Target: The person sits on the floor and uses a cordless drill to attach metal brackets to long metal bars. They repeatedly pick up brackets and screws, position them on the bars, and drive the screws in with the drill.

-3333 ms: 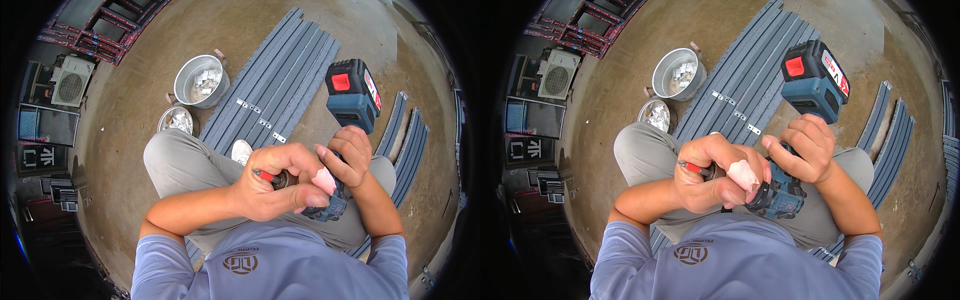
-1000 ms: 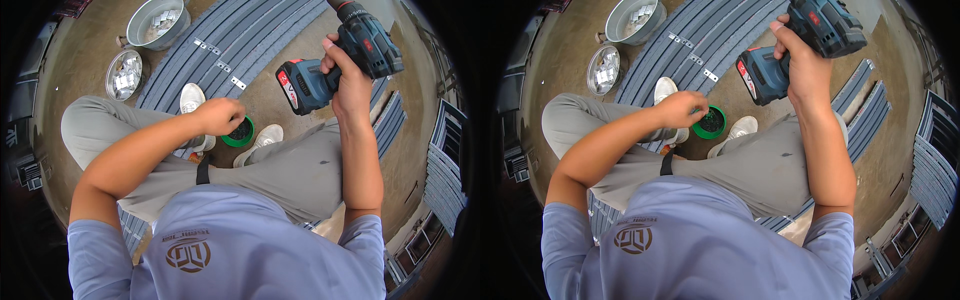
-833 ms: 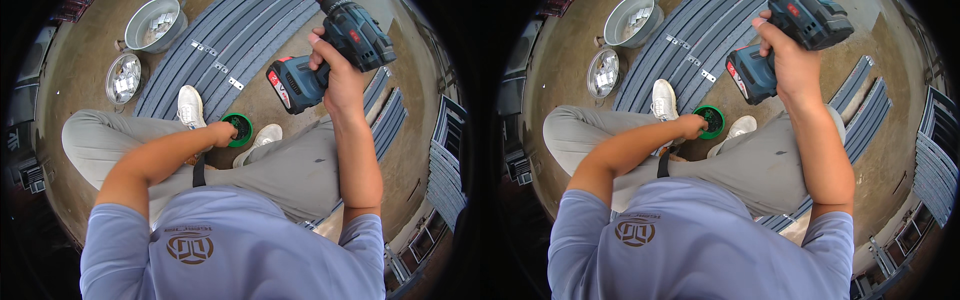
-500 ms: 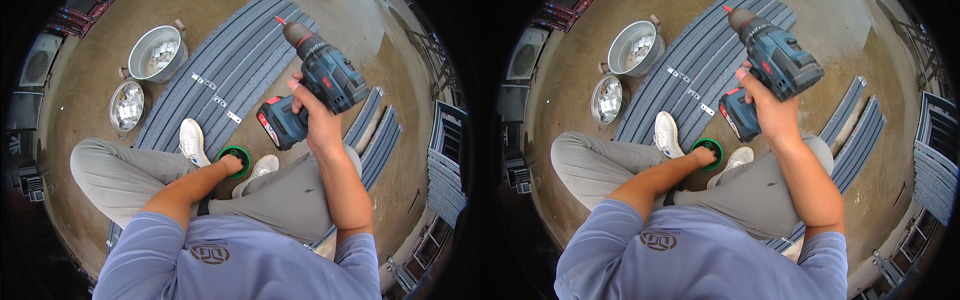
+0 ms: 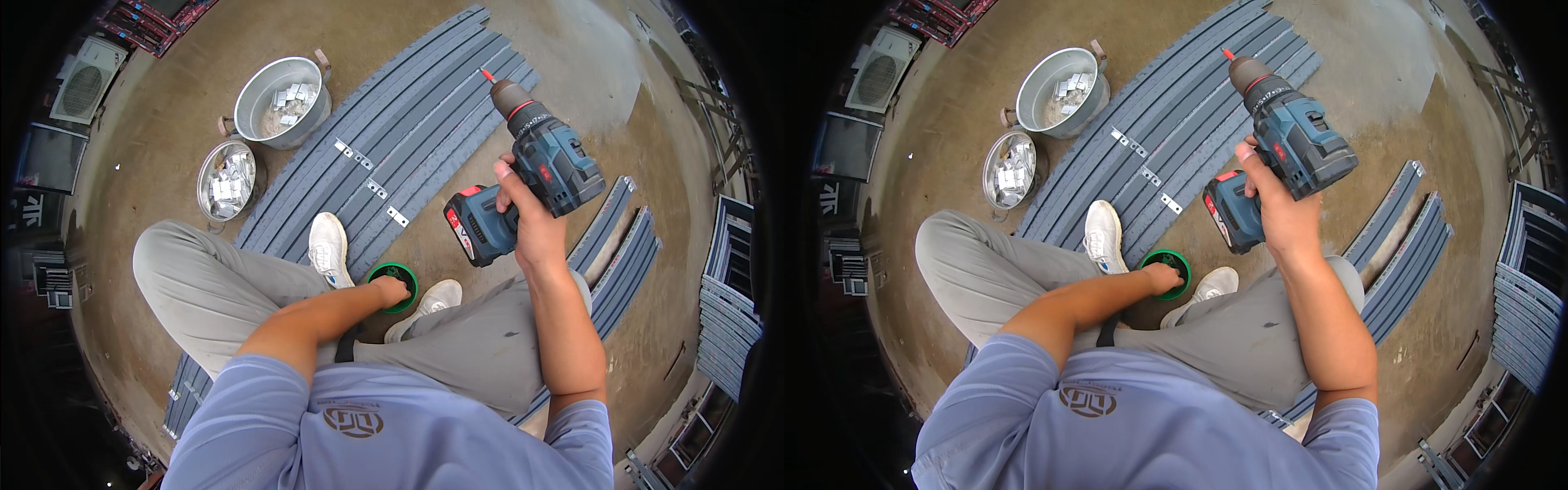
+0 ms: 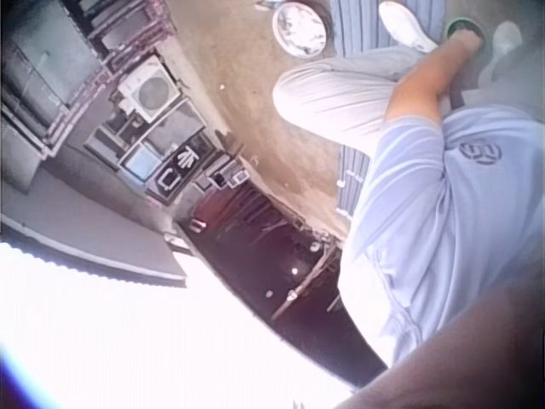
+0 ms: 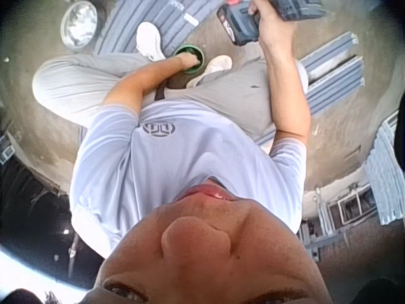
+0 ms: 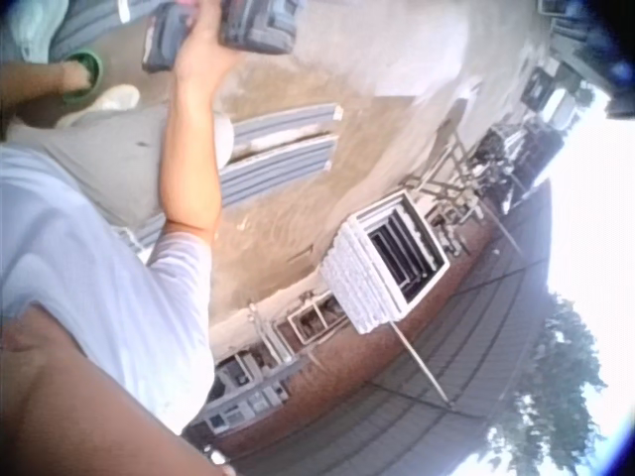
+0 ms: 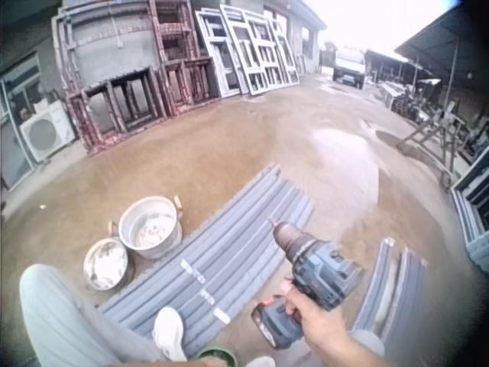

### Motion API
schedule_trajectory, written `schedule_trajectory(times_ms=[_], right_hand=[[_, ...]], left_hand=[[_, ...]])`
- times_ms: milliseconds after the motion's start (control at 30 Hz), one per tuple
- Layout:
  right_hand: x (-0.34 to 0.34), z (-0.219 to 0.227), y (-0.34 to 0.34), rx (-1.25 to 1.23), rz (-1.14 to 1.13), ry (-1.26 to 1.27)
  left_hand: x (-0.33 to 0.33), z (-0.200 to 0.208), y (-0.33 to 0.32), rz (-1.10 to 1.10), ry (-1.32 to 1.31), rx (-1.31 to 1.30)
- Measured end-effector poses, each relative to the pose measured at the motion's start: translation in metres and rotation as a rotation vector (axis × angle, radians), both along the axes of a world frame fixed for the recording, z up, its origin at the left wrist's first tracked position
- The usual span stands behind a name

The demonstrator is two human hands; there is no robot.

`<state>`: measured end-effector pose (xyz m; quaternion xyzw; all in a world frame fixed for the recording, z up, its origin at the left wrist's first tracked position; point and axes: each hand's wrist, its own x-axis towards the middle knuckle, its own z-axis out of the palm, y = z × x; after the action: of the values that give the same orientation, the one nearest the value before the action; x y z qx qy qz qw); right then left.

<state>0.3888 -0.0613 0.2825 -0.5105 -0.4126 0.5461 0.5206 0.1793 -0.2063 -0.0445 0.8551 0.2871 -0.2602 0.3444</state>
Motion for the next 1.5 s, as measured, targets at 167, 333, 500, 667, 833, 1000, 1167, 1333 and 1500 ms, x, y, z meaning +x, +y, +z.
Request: schedule_trajectory(times_ms=[167, 333, 500, 667, 833, 1000, 1167, 1333, 1500], right_hand=[[0.001, 0.003, -0.003, 0.01, 0.0, -0.004], [0.003, 0.002, -0.003, 0.03, 0.012, 0.01], [0.005, 0.003, -0.006, 0.018, 0.021, 0.006], [0.004, 0.006, -0.008, 0.005, -0.009, 0.021], [0.005, 0.008, -0.009, 0.015, 0.029, 0.003], [0.004, 0.008, -0.012, 0.092, 0.151, -0.038], [-0.01, 0.007, -0.021, 0.167, 0.281, -0.106], [-0.015, 0.012, -0.029, 0.153, 0.351, 0.045], [-0.02, 0.013, -0.026, 0.11, 0.351, 0.116]], left_hand=[[0.002, 0.017, 0.004, 0.04, 0.045, -0.041], [-0.004, 0.03, 0.01, 0.06, 0.069, 0.013], [-0.014, 0.055, 0.018, 0.071, 0.066, 0.01], [-0.043, 0.116, 0.058, 0.275, -0.117, -0.119], [-0.08, 0.238, 0.155, 0.765, -0.603, 0.113], [-0.092, 0.391, 0.202, 1.278, -0.894, -0.059], [-0.067, 0.44, 0.19, 1.483, -1.139, -0.046], [-0.047, 0.434, 0.19, 1.494, -1.382, -0.254], [-0.043, 0.43, 0.192, 1.484, -1.375, -0.39]])
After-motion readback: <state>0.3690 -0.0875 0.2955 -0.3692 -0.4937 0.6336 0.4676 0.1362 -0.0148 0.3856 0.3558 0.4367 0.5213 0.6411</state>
